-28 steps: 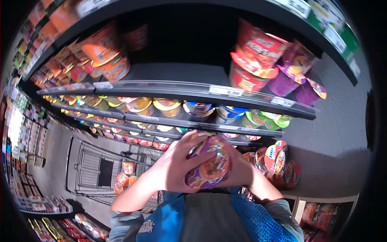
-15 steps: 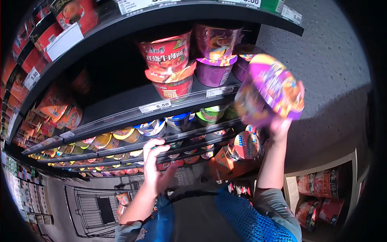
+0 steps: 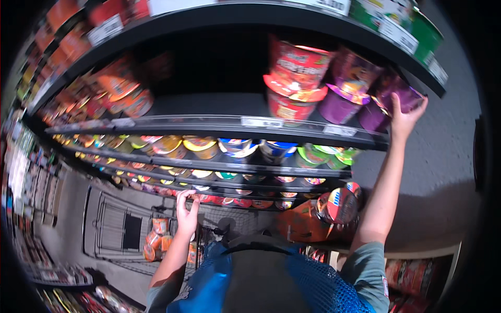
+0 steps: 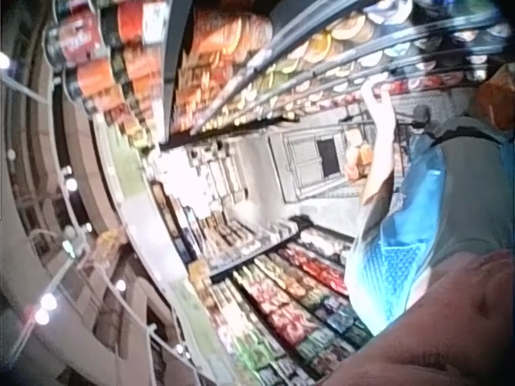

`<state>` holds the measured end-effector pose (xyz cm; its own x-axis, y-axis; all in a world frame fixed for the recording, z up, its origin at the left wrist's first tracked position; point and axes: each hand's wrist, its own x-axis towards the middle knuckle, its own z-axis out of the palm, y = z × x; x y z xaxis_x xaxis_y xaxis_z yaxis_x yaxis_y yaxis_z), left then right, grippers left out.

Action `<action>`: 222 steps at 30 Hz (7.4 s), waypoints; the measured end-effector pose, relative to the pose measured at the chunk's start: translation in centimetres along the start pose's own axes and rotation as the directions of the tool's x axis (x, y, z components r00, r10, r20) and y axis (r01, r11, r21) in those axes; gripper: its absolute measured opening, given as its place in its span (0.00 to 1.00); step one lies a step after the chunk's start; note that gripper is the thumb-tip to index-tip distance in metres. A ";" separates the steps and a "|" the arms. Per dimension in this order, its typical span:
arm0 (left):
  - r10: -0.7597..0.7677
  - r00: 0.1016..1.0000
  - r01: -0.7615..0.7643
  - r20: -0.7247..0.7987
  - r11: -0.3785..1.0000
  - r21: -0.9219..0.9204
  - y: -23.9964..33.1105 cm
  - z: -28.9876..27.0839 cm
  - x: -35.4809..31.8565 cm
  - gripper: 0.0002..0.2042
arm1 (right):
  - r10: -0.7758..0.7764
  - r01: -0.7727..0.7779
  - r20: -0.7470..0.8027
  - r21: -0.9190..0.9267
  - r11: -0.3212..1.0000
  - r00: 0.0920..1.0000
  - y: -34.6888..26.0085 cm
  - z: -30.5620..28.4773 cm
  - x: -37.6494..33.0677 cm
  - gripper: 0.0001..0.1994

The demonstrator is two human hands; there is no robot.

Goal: Stocking various brands of instant noodle bowls onto store shelves from a shopping cart.

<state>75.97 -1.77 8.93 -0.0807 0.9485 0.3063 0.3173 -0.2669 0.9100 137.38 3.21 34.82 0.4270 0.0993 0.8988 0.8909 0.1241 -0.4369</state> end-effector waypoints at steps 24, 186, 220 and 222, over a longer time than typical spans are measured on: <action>-0.915 0.241 0.810 -0.324 0.006 0.586 -30.8 -20.2 -28.4 0.44 | -0.403 -0.388 0.814 0.561 0.731 0.418 -25.6 -0.6 -36.8 0.29; -0.483 0.581 0.812 -0.655 0.395 0.430 -31.7 -21.5 -22.7 0.61 | -0.449 -0.105 0.643 0.635 0.765 0.620 -47.0 20.7 -24.6 0.38; 0.064 0.996 -0.082 -0.056 0.894 -0.440 5.7 -12.0 7.4 0.28 | -0.076 -0.474 0.643 0.635 0.611 0.762 -35.8 27.6 -13.4 0.48; -0.098 0.986 0.027 -0.134 0.892 -0.451 0.6 -12.2 2.9 0.23 | -0.208 -0.486 0.638 0.724 0.490 0.741 -36.5 30.8 -12.3 0.38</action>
<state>64.41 -1.22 13.82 -0.2377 0.9385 0.2506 -0.1458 -0.2895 0.9460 94.84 27.87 38.59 0.0319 0.6781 0.7343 0.1171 0.7271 -0.6765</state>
